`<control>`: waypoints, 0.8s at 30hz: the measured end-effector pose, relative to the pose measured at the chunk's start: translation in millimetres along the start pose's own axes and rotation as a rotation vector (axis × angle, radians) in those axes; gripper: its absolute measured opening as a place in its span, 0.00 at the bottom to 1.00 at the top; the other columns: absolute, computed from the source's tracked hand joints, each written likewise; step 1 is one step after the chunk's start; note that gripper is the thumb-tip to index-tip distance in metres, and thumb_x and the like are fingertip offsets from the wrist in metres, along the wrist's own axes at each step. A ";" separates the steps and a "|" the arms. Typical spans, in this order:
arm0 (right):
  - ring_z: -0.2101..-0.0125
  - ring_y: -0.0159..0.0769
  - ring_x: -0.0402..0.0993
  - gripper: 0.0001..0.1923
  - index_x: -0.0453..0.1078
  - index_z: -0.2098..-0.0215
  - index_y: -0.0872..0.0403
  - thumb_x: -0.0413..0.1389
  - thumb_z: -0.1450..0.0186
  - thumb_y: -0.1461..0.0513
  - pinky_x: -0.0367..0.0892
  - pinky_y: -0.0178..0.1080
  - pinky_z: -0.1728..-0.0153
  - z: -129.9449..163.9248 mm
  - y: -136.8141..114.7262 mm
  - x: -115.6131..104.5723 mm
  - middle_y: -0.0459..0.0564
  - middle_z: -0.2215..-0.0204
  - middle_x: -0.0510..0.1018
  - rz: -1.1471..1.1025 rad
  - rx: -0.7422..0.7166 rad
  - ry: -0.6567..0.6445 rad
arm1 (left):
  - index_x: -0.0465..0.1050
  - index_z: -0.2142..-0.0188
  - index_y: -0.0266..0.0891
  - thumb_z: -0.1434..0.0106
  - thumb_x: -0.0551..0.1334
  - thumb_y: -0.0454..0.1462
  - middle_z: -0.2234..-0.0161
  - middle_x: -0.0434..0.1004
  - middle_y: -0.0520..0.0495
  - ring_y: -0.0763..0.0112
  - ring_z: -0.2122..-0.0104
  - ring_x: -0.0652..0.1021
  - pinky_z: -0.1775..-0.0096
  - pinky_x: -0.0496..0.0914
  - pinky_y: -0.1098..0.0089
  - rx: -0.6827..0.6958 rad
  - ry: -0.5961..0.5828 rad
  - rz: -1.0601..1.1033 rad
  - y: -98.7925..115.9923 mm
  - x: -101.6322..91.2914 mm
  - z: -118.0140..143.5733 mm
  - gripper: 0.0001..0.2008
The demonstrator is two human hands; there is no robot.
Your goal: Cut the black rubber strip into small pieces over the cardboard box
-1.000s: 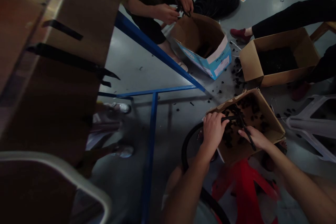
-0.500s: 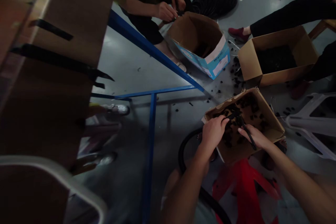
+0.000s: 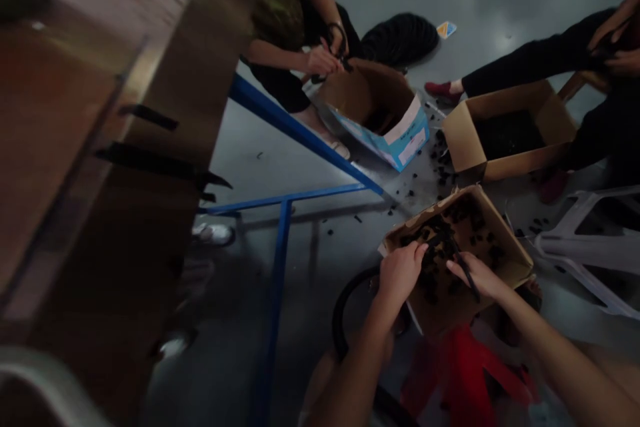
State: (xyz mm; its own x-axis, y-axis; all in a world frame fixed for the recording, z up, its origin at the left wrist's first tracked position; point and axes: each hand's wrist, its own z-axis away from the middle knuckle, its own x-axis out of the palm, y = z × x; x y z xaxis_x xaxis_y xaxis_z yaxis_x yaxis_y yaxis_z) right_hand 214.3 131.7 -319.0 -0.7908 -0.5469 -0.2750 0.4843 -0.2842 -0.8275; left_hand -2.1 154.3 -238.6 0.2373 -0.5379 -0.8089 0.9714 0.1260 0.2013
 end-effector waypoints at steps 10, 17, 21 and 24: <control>0.53 0.55 0.77 0.35 0.79 0.51 0.57 0.50 0.32 0.38 0.69 0.49 0.48 -3.8 -3.5 0.1 0.58 0.55 0.83 -0.114 -0.040 0.079 | 0.78 0.53 0.44 0.25 0.53 0.44 0.55 0.83 0.45 0.60 0.52 0.80 0.52 0.69 0.64 0.168 0.094 0.052 -8.1 13.4 -9.9 0.15; 0.48 0.54 0.75 0.36 0.78 0.48 0.57 0.50 0.32 0.37 0.66 0.49 0.43 -5.2 1.5 4.2 0.58 0.51 0.82 -0.169 -0.065 0.043 | 0.77 0.53 0.43 0.25 0.53 0.44 0.55 0.83 0.45 0.59 0.52 0.79 0.51 0.68 0.63 0.160 0.104 0.079 -10.3 18.5 -11.8 0.16; 0.57 0.51 0.77 0.37 0.79 0.54 0.57 0.50 0.33 0.35 0.71 0.46 0.52 -7.2 4.8 5.6 0.57 0.57 0.83 -0.156 0.013 0.025 | 0.78 0.54 0.45 0.26 0.52 0.45 0.56 0.83 0.45 0.61 0.52 0.79 0.50 0.67 0.64 0.198 0.147 0.084 -10.5 22.1 -15.8 0.16; 0.60 0.50 0.77 0.37 0.79 0.59 0.56 0.49 0.35 0.33 0.72 0.45 0.57 -9.2 1.4 4.3 0.54 0.63 0.82 -0.141 0.058 -0.023 | 0.78 0.54 0.45 0.26 0.53 0.45 0.56 0.83 0.45 0.59 0.51 0.79 0.49 0.66 0.61 0.203 0.198 0.054 -8.6 24.2 -19.5 0.16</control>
State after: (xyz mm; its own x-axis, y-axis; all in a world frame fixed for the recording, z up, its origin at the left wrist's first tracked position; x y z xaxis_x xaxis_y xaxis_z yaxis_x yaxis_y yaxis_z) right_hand 208.2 136.3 -325.9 -0.8442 -0.5157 -0.1463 0.3903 -0.4041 -0.8273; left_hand -4.6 156.5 -270.6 0.3050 -0.3592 -0.8820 0.9409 -0.0297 0.3374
